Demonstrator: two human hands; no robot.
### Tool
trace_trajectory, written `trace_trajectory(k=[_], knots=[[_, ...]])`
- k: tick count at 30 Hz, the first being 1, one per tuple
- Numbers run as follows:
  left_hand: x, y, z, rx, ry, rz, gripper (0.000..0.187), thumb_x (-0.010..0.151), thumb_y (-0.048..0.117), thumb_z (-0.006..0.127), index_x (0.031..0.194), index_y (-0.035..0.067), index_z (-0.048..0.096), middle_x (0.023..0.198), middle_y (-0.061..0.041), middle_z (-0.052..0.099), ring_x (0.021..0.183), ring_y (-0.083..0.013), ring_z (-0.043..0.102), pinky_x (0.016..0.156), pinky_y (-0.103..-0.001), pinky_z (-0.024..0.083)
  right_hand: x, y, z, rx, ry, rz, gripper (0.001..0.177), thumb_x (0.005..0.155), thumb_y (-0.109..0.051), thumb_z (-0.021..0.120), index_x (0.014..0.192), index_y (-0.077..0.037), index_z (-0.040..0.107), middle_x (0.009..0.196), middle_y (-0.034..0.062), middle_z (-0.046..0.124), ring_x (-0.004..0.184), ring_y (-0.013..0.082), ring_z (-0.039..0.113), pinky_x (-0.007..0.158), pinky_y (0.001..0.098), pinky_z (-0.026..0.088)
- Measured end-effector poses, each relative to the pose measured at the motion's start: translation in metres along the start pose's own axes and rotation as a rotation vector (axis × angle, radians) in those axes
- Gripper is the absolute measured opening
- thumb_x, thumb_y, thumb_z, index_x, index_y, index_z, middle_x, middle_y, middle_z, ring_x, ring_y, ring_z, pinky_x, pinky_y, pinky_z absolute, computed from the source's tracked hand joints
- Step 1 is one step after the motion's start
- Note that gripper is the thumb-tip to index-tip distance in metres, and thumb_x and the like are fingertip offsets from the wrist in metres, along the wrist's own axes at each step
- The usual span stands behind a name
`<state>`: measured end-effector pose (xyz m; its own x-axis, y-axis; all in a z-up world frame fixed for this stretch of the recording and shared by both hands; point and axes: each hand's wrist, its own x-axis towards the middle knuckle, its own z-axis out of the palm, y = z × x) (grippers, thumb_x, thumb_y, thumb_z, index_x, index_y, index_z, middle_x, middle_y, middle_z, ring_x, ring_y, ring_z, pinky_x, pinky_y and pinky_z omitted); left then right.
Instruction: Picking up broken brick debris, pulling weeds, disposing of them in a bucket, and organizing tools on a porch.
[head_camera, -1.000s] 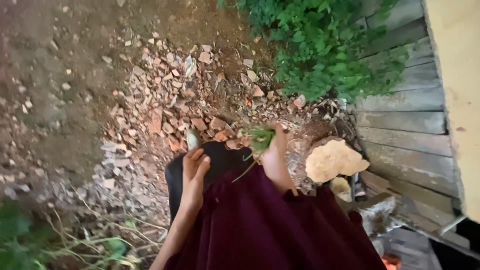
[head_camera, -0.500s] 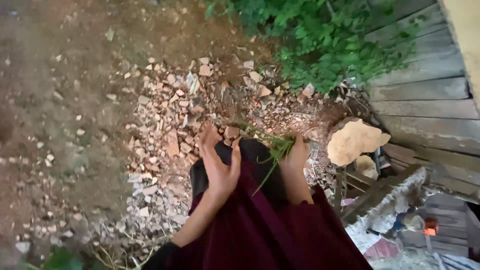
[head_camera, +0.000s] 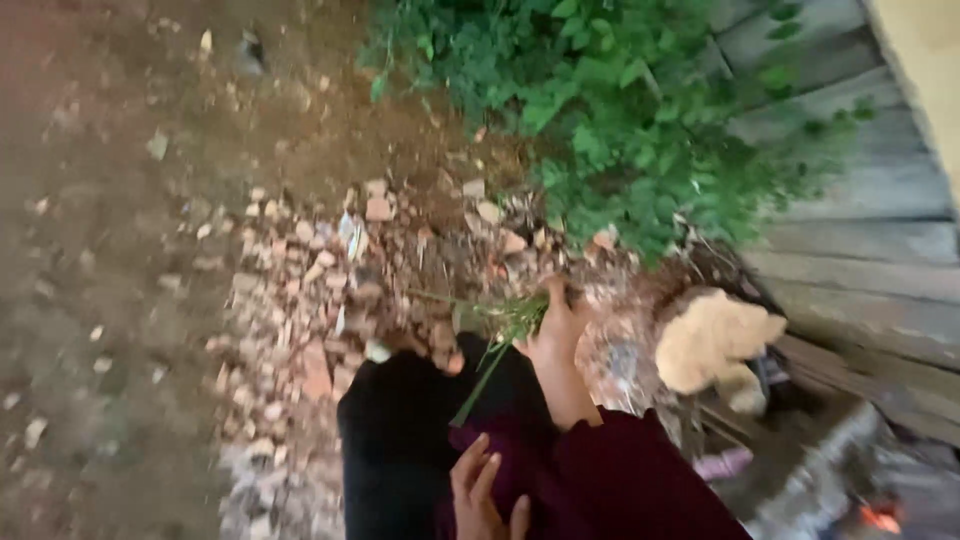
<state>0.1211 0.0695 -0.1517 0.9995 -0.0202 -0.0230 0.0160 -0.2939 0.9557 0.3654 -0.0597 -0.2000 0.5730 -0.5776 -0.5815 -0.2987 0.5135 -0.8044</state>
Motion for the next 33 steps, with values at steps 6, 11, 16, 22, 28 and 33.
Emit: trace_trajectory(k=[6,11,16,22,28,33], knots=[[0.17,-0.225,-0.006,0.367,0.238,0.238,0.047,0.09,-0.001,0.067,0.134,-0.004,0.05,0.136,-0.027,0.052,0.126,-0.0463,0.053,0.112,-0.056,0.044,0.18,0.149,0.008,-0.253,-0.068,-0.413,0.018,0.087,-0.005,0.082,0.09,-0.003,0.064,0.083,0.0029,0.063,0.074,0.0138,0.057,0.067,0.0302,0.047],[0.303,-0.479,-0.033,0.725,0.218,0.023,0.061,0.087,0.001,0.064,0.142,-0.011,0.042,0.142,-0.037,0.043,0.129,-0.0554,0.046,0.107,-0.058,0.046,0.311,0.223,0.026,-0.351,-0.161,-0.489,0.016,0.088,-0.001,0.079,0.088,-0.005,0.063,0.088,0.003,0.064,0.08,0.0147,0.059,0.074,0.0315,0.049],[0.339,-0.643,-0.017,0.699,0.283,-0.032,0.07,0.078,0.005,0.072,0.14,-0.007,0.042,0.141,-0.036,0.039,0.126,-0.055,0.043,0.103,-0.06,0.044,0.439,0.285,0.026,-0.379,-0.194,-0.533,0.017,0.09,-0.003,0.078,0.089,-0.006,0.062,0.09,0.0041,0.065,0.082,0.0173,0.061,0.074,0.0371,0.05],[0.367,-0.677,0.064,0.586,0.335,0.001,0.059,0.094,0.004,0.07,0.145,-0.003,0.041,0.147,-0.03,0.039,0.133,-0.0521,0.045,0.108,-0.059,0.046,0.535,0.358,-0.008,-0.883,-0.172,-0.656,0.015,0.083,0.005,0.073,0.094,-0.006,0.071,0.092,0.0085,0.072,0.085,0.0199,0.069,0.08,0.0421,0.06],[0.386,-0.608,0.14,0.336,0.18,-0.004,0.057,0.094,-0.001,0.059,0.148,0.0,0.042,0.152,-0.028,0.037,0.135,-0.0453,0.047,0.102,-0.049,0.052,0.592,0.454,0.008,-1.824,-0.32,-0.691,0.041,0.1,0.004,0.062,0.137,-0.014,0.065,0.088,0.0179,0.073,0.072,0.0292,0.072,0.067,0.0439,0.063],[0.387,-0.59,0.156,0.383,0.083,0.105,0.06,0.09,0.002,0.068,0.144,-0.002,0.044,0.147,-0.03,0.039,0.137,-0.0503,0.04,0.113,-0.057,0.039,0.606,0.486,0.016,-2.243,-0.382,-0.553,0.016,0.101,-0.007,0.063,0.113,-0.004,0.074,0.1,0.0174,0.077,0.079,0.0236,0.074,0.067,0.0354,0.063]])
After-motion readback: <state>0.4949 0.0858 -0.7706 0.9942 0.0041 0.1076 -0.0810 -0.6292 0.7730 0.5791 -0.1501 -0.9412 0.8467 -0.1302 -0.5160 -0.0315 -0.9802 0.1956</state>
